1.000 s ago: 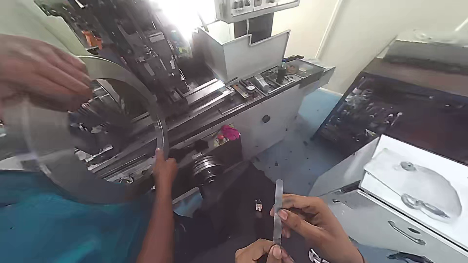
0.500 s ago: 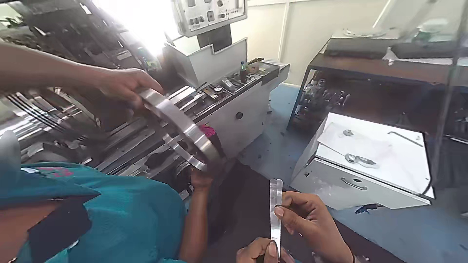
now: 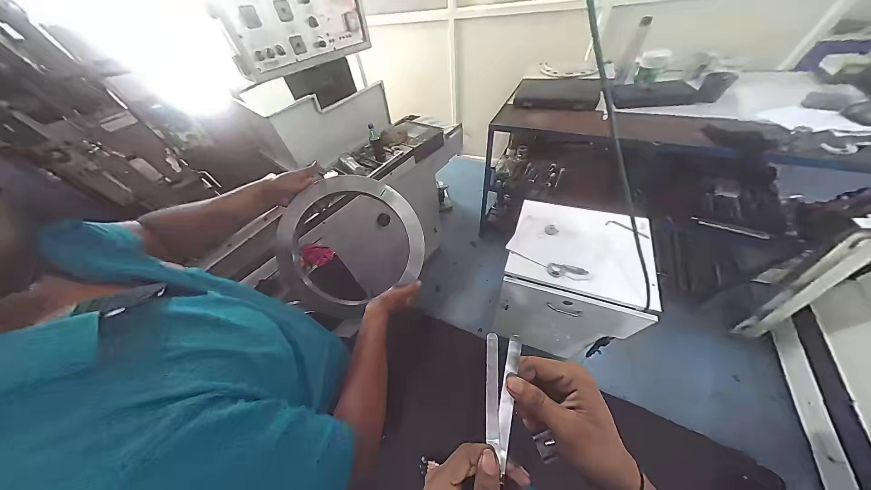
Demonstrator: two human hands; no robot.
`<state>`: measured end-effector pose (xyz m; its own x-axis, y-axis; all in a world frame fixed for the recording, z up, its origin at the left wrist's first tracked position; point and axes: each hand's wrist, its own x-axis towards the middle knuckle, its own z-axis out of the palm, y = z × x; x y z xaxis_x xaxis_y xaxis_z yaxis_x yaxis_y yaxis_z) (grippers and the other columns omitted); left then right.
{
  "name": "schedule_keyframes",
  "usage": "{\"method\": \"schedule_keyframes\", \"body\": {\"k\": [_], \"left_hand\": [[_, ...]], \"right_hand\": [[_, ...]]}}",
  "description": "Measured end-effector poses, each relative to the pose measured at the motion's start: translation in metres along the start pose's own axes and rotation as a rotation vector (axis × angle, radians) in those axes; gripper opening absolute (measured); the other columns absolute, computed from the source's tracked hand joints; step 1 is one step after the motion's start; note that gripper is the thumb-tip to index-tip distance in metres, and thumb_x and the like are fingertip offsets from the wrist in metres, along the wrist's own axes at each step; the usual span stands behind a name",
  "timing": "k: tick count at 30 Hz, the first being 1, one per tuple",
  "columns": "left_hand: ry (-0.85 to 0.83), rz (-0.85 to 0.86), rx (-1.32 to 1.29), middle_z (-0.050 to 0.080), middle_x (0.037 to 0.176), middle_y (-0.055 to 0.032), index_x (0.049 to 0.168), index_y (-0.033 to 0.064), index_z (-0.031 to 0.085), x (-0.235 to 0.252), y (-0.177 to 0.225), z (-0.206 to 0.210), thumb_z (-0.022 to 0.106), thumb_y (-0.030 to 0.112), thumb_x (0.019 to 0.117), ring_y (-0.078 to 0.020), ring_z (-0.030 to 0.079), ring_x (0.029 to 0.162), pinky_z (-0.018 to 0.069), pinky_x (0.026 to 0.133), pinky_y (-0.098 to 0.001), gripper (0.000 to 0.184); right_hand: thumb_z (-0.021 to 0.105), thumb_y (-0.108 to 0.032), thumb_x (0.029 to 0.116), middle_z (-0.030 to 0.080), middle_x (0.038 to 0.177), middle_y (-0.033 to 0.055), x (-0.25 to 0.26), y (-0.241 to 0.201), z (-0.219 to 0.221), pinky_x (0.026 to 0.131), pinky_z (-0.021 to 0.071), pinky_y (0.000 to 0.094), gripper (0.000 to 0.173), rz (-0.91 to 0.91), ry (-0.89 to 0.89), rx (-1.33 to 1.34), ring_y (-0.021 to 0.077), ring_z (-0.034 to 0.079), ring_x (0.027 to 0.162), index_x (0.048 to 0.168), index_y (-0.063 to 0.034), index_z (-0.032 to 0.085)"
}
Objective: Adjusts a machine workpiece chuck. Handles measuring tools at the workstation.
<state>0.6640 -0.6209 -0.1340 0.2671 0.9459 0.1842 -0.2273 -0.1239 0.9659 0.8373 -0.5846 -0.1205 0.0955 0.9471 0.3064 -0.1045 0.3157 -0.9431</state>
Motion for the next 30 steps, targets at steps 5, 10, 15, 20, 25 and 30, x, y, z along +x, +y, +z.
{"method": "schedule_keyframes", "body": {"k": [5, 10, 15, 20, 25, 30], "left_hand": [[-0.006, 0.025, 0.059, 0.077, 0.085, -0.0022, 0.095, 0.0094, 0.072, -0.020, -0.007, 0.037, 0.051, 0.029, 0.1073, -0.0076, 0.074, 0.075, 0.0629, 0.070, -0.0251, 0.031], [-0.039, -0.006, 0.054, 0.078, 0.085, -0.0023, 0.095, 0.0095, 0.073, -0.037, -0.013, 0.067, 0.053, 0.027, 0.1067, -0.0087, 0.074, 0.074, 0.0633, 0.070, -0.0259, 0.029], [-0.088, -0.035, 0.008, 0.078, 0.084, -0.0036, 0.094, 0.0085, 0.073, -0.046, -0.017, 0.094, 0.053, 0.023, 0.1069, -0.0092, 0.075, 0.073, 0.0634, 0.069, -0.0259, 0.028], [-0.125, -0.066, 0.020, 0.077, 0.083, -0.0037, 0.093, 0.0058, 0.072, -0.050, -0.021, 0.108, 0.053, 0.017, 0.1063, -0.0079, 0.074, 0.072, 0.0625, 0.068, -0.0248, 0.025], [-0.124, -0.069, 0.057, 0.077, 0.083, -0.0056, 0.093, 0.0031, 0.071, -0.050, -0.024, 0.106, 0.053, 0.022, 0.1069, -0.0090, 0.073, 0.070, 0.0625, 0.066, -0.0250, 0.029], [-0.106, -0.058, 0.094, 0.077, 0.083, -0.0055, 0.093, 0.0025, 0.071, -0.043, -0.025, 0.093, 0.053, 0.020, 0.1067, -0.0094, 0.073, 0.070, 0.0626, 0.066, -0.0254, 0.028]], "right_hand": [[0.062, -0.016, 0.1015, 0.064, 0.069, -0.0090, -0.031, -0.008, -0.035, 0.053, 0.0511, 0.0134, 0.019, 0.002, 0.033, 0.026, -0.0030, 0.059, 0.058, 0.084, -0.0108, 0.068], [0.062, -0.017, 0.1021, 0.064, 0.068, -0.0087, -0.058, -0.015, -0.062, 0.052, 0.0512, 0.0134, 0.020, 0.005, 0.066, 0.023, -0.0029, 0.059, 0.057, 0.085, -0.0097, 0.068], [0.062, -0.016, 0.1013, 0.066, 0.070, -0.0084, -0.083, -0.022, -0.088, 0.052, 0.0522, 0.0143, 0.019, 0.022, 0.152, 0.040, -0.0022, 0.060, 0.057, 0.085, -0.0109, 0.070], [0.061, -0.015, 0.1015, 0.066, 0.070, -0.0099, -0.097, -0.020, -0.104, 0.052, 0.0526, 0.0146, 0.020, 0.041, 0.202, 0.077, -0.0023, 0.061, 0.057, 0.084, -0.0127, 0.070], [0.061, -0.012, 0.1010, 0.066, 0.069, -0.0091, -0.095, -0.015, -0.103, 0.051, 0.0527, 0.0146, 0.020, 0.111, 0.224, 0.119, -0.0018, 0.061, 0.055, 0.084, -0.0123, 0.071], [0.061, -0.010, 0.0999, 0.065, 0.066, -0.0094, -0.084, -0.003, -0.095, 0.050, 0.0530, 0.0152, 0.020, 0.163, 0.215, 0.156, -0.0016, 0.060, 0.053, 0.083, -0.0131, 0.071]]}}
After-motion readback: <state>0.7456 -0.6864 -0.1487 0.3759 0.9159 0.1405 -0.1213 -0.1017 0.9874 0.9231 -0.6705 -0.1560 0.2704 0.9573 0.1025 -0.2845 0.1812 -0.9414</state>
